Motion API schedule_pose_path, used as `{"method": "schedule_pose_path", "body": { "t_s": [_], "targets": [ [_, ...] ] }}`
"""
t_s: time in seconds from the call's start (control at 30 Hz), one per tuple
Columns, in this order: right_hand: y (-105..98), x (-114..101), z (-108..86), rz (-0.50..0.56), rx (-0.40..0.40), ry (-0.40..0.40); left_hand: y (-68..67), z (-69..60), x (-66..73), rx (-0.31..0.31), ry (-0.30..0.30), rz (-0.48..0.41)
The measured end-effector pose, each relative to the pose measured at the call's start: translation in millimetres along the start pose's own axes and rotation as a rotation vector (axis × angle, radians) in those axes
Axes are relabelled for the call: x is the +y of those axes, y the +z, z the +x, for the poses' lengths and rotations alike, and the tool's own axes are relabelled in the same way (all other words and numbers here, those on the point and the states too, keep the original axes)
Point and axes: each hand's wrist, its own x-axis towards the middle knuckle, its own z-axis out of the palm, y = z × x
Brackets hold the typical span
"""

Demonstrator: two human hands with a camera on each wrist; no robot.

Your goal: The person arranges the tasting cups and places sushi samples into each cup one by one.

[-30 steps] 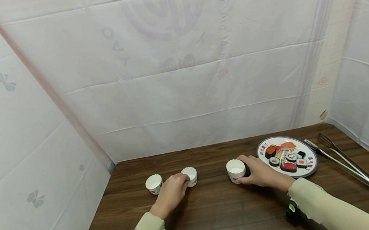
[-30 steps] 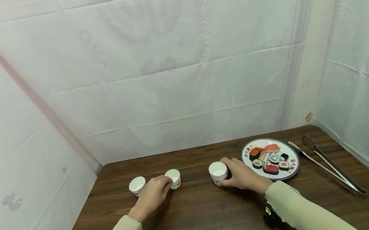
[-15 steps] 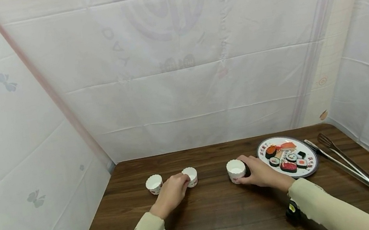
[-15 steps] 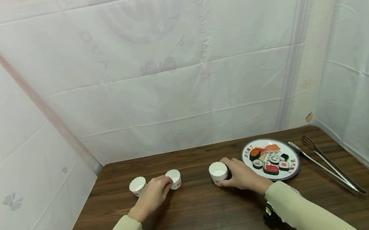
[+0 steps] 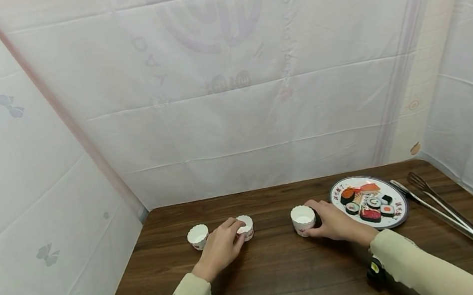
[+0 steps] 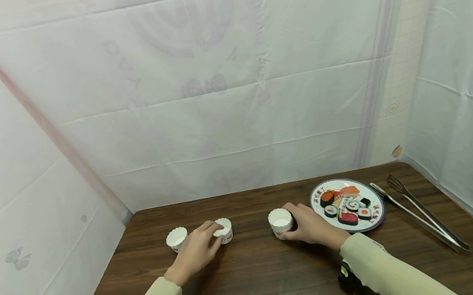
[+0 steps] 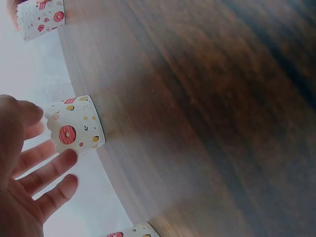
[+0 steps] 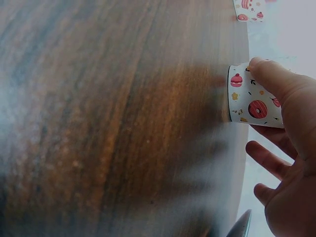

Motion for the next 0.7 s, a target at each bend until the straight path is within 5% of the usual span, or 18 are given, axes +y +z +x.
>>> {"method": "schedule_pose_path", "body": {
  "t_s": [0.7],
  "targets": [
    [-3,5,-9.9,-0.009,0.009,-0.032,3.1,15.2,18.1,0.093,0.051,0.006]
  ]
}}
